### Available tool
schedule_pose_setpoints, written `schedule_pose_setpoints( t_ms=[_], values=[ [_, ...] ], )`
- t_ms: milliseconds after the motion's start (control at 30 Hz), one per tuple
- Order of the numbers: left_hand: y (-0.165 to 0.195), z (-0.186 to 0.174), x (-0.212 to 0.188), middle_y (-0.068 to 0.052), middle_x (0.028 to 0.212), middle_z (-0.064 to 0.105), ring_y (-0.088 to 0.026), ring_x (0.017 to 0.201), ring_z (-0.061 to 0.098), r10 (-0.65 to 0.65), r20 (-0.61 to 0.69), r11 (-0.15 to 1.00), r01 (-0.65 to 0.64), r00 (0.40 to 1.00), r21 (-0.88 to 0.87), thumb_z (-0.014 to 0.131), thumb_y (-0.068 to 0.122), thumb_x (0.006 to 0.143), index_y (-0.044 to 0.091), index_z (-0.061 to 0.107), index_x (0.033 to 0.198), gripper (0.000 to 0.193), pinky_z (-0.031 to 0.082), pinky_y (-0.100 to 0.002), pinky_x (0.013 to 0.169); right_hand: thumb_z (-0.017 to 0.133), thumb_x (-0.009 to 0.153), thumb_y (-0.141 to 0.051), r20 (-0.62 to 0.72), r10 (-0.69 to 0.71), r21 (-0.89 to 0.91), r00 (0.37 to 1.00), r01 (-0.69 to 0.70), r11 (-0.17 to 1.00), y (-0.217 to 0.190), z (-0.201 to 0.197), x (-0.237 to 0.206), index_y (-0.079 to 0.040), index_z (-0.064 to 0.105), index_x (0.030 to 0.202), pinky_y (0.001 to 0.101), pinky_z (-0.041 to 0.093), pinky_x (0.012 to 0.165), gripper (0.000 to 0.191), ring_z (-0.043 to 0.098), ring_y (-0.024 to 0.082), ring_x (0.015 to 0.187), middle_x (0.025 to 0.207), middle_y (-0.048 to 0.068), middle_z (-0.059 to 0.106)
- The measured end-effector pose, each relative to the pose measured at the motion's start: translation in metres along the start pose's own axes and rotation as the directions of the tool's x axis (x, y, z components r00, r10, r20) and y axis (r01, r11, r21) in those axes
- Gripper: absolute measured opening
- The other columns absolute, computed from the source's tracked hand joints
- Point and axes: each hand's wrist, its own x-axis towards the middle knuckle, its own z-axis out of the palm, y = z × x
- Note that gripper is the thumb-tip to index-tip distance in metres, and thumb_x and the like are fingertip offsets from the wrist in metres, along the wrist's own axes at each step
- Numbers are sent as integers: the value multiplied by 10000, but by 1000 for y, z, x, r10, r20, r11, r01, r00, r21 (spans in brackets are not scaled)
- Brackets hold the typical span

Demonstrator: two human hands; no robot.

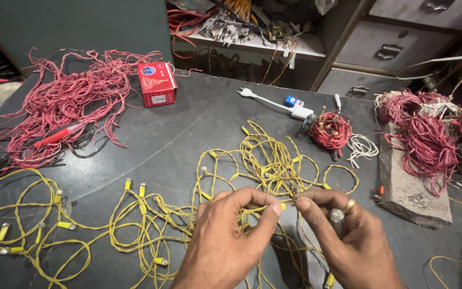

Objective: The person solders wires to a small green circuit board, then tests the connection by plugging the board into a power strip. The person then uses a screwdriver to inspect several yellow LED light bulbs along the string.

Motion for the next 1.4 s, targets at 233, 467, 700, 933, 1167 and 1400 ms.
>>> schedule_pose_setpoints(
  t_ms=[233,467,700,933,1167,1400],
  values=[
    [-7,0,0,-24,1036,802,-223,975,684,90,76,996,-90,993,-13,685,425,929,202,776,1086,287,510,-375,856,731,890,-119,-27,129,16,991,-129,992,3,-2,0,5,776,1048,245,524,783,206,664,70,861,912,52,781],
    [-10,1,0,-76,1107,773,-247,1126,675,131,72,989,-126,989,-73,687,428,937,180,778,1105,313,448,-415,1001,727,894,-128,-14,78,70,997,-77,995,8,-4,0,7,773,1058,253,528,812,217,666,73,894,936,45,782],
    [-6,2,2,-70,1022,804,-231,1052,748,150,50,977,-140,987,-164,698,373,878,131,771,1016,288,519,-386,951,726,904,-133,-3,114,115,993,-113,987,9,-8,1,2,735,1062,272,538,828,209,677,97,913,932,76,783],
    [1,2,1,-60,959,799,-233,943,715,105,7,993,-105,994,-56,710,431,927,190,800,1058,289,515,-390,911,573,1028,-166,-172,95,466,981,-4,885,13,-26,8,-6,643,1148,343,388,603,212,473,201,713,813,69,521],
    [2,3,0,-33,895,739,-213,825,636,-56,-32,995,58,998,82,704,466,890,282,808,1039,259,422,-392,950,448,1074,-299,-386,128,765,913,240,598,17,-54,11,-88,502,1008,368,439,784,227,513,244,895,958,118,538],
    [-16,11,4,12,933,783,-166,944,678,51,-87,996,-43,995,84,681,447,916,251,788,1021,247,324,-420,1037,469,963,-295,-290,413,865,864,52,499,7,-50,12,-106,529,985,317,359,662,199,548,270,907,963,132,598]
  ],
)
